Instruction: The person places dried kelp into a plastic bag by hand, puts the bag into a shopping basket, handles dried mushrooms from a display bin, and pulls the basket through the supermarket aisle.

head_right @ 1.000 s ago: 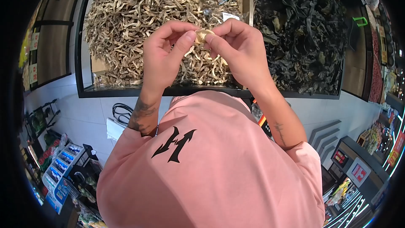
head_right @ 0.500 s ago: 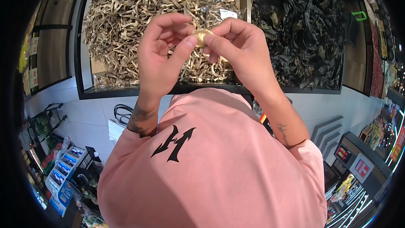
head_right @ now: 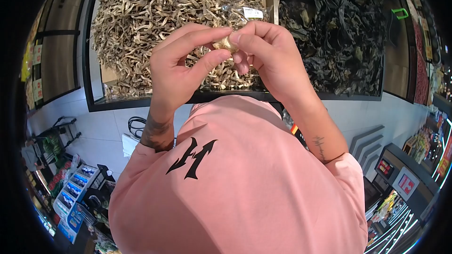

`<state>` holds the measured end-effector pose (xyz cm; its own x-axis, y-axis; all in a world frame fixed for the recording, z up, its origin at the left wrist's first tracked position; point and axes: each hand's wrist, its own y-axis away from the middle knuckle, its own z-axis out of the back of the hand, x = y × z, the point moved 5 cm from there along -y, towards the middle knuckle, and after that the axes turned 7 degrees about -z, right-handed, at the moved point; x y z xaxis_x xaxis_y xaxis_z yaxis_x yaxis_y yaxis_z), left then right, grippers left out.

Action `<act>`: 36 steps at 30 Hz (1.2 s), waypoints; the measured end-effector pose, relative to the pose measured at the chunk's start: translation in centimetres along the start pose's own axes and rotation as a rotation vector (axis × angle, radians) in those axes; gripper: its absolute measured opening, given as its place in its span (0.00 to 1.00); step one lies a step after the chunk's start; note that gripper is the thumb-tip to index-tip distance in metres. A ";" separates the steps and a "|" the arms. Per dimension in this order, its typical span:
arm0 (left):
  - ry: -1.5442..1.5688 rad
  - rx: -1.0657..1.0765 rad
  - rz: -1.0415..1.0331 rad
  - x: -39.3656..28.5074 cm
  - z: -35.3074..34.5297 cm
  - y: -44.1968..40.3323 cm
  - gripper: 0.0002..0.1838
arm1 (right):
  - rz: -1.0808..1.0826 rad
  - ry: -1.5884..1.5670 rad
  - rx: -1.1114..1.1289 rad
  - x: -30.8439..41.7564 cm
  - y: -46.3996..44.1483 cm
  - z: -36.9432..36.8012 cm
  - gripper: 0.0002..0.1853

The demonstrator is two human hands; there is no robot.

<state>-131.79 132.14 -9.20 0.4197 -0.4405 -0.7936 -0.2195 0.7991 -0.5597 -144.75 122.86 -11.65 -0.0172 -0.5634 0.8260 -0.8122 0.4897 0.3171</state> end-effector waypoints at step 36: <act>0.377 0.043 0.355 1.8 -0.3 1.1 0.23 | -0.048 -0.084 0.043 -1.6 -0.1 0.3 0.08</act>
<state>-131.51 132.10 -11.32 -0.0224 -0.2498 -0.9680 -0.2513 0.9386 -0.2364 -144.83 123.57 -13.13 -0.0249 -0.6402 0.7678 -0.8375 0.4327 0.3337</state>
